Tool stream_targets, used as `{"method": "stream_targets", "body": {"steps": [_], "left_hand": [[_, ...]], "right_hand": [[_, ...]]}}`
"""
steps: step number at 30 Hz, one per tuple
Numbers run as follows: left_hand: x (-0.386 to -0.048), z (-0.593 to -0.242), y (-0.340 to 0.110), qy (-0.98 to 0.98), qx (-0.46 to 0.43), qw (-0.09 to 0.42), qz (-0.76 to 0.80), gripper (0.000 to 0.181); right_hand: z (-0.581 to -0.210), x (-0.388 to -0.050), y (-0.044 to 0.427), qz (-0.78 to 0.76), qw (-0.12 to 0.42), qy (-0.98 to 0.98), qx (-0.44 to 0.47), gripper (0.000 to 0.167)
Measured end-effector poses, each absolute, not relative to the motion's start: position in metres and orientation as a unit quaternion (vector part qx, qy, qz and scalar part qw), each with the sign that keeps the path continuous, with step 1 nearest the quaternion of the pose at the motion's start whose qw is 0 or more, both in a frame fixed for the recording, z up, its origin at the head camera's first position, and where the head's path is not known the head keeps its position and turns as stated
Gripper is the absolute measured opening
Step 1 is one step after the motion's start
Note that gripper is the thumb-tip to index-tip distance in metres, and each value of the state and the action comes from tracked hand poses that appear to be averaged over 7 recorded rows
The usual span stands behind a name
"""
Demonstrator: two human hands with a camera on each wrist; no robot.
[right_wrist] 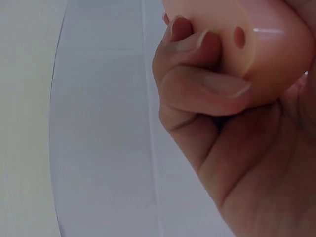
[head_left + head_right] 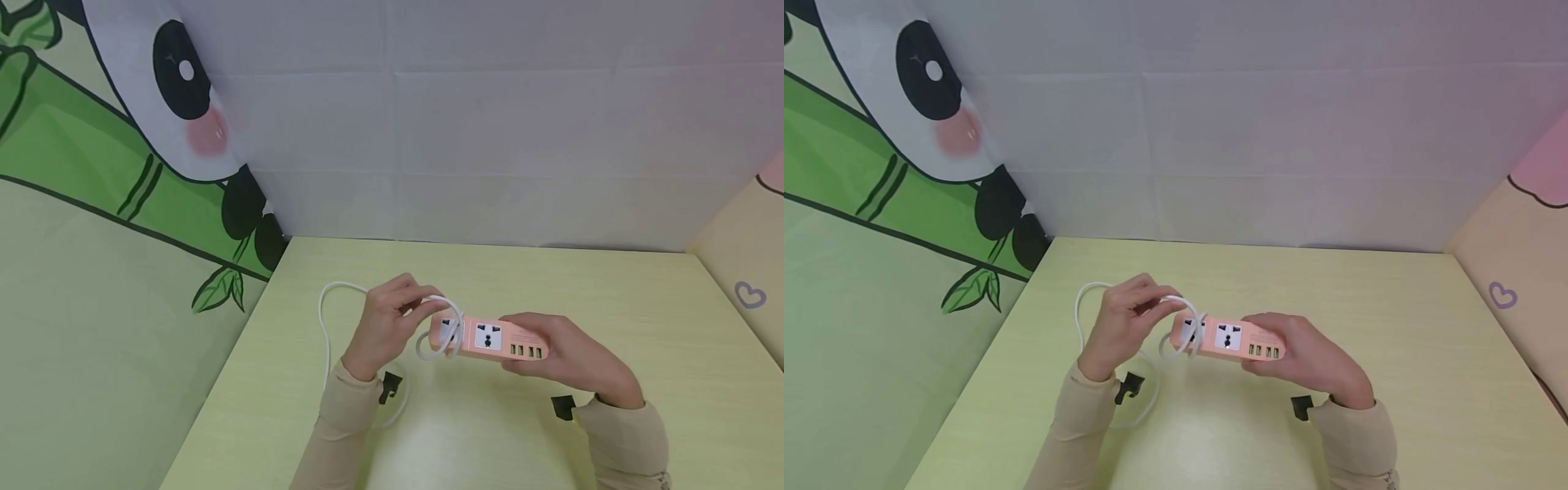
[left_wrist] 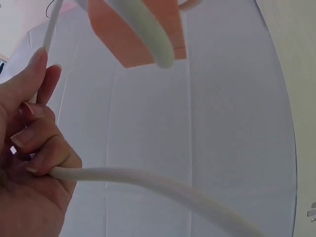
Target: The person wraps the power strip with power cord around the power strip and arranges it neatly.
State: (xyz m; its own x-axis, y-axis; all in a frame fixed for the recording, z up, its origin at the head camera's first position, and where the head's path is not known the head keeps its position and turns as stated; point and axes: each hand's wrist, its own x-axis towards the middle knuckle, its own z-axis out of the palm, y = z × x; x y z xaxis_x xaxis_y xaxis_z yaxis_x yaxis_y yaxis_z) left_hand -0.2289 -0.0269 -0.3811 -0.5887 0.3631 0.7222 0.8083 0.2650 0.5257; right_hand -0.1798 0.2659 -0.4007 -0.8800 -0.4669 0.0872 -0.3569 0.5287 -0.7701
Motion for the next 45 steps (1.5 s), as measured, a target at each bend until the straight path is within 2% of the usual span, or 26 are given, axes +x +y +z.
{"method": "stream_targets", "body": {"steps": [7,13,26,34,45], "left_hand": [[-0.23,-0.382,-0.029,-0.791,-0.382,0.19,-0.438,0.009],[-0.233,-0.384,-0.031,-0.793,-0.357,0.203,-0.45,0.008],[-0.236,-0.389,-0.03,-0.825,-0.281,0.198,-0.449,0.018],[-0.235,-0.389,-0.029,-0.82,-0.261,0.146,-0.488,0.02],[-0.234,-0.39,-0.033,-0.82,-0.266,0.085,-0.5,0.009]], "right_hand": [[-0.402,-0.18,0.265,-0.428,0.071,0.863,-0.258,0.04],[-0.398,-0.178,0.264,-0.432,0.071,0.858,-0.269,0.038],[-0.396,-0.176,0.264,-0.445,0.072,0.841,-0.298,0.039],[-0.394,-0.173,0.262,-0.462,0.077,0.832,-0.298,0.04],[-0.391,-0.168,0.261,-0.463,0.061,0.829,-0.306,0.041]]}}
